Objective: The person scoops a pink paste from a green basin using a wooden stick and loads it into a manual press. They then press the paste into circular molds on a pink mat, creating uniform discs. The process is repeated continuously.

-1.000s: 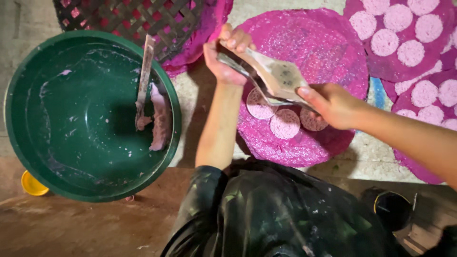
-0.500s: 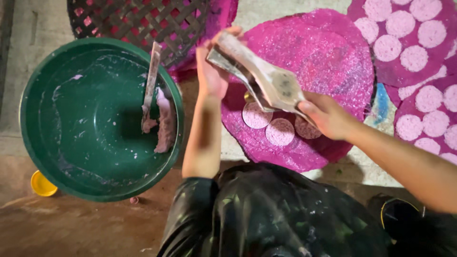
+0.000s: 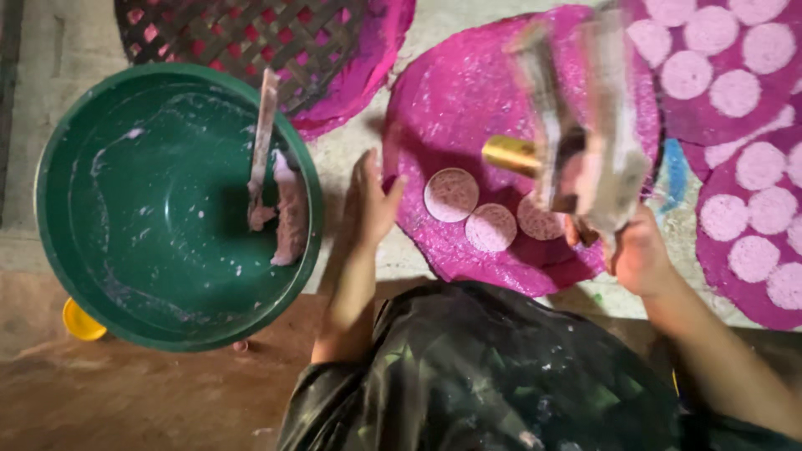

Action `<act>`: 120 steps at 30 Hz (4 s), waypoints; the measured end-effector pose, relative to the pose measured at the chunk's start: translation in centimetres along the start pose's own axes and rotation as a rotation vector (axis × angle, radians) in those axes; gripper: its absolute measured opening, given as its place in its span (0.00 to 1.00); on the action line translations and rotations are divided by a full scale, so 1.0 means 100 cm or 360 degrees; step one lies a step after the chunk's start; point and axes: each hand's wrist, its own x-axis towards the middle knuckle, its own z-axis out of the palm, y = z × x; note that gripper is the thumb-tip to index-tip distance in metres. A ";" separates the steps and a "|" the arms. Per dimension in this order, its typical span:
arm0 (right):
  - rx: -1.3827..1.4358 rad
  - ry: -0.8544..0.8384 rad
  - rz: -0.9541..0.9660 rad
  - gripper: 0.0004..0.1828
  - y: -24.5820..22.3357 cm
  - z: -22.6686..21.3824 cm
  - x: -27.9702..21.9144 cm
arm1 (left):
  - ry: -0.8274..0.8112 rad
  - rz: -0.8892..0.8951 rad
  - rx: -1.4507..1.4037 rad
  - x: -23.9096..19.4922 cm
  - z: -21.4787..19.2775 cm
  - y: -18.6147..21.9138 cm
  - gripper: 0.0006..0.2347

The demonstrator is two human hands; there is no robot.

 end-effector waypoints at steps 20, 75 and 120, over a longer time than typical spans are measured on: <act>0.0519 0.1050 -0.0689 0.47 0.137 -0.138 -0.070 | -0.0339 -0.0879 -0.1616 0.044 0.052 -0.028 0.18; -0.1102 -0.0342 0.1367 0.41 -0.078 -0.009 0.095 | -0.0637 -0.0348 -0.3584 0.128 0.070 0.135 0.23; -0.1877 -0.0092 0.0525 0.35 -0.051 0.015 0.125 | 0.0121 -0.0724 -0.2977 0.166 0.076 0.105 0.16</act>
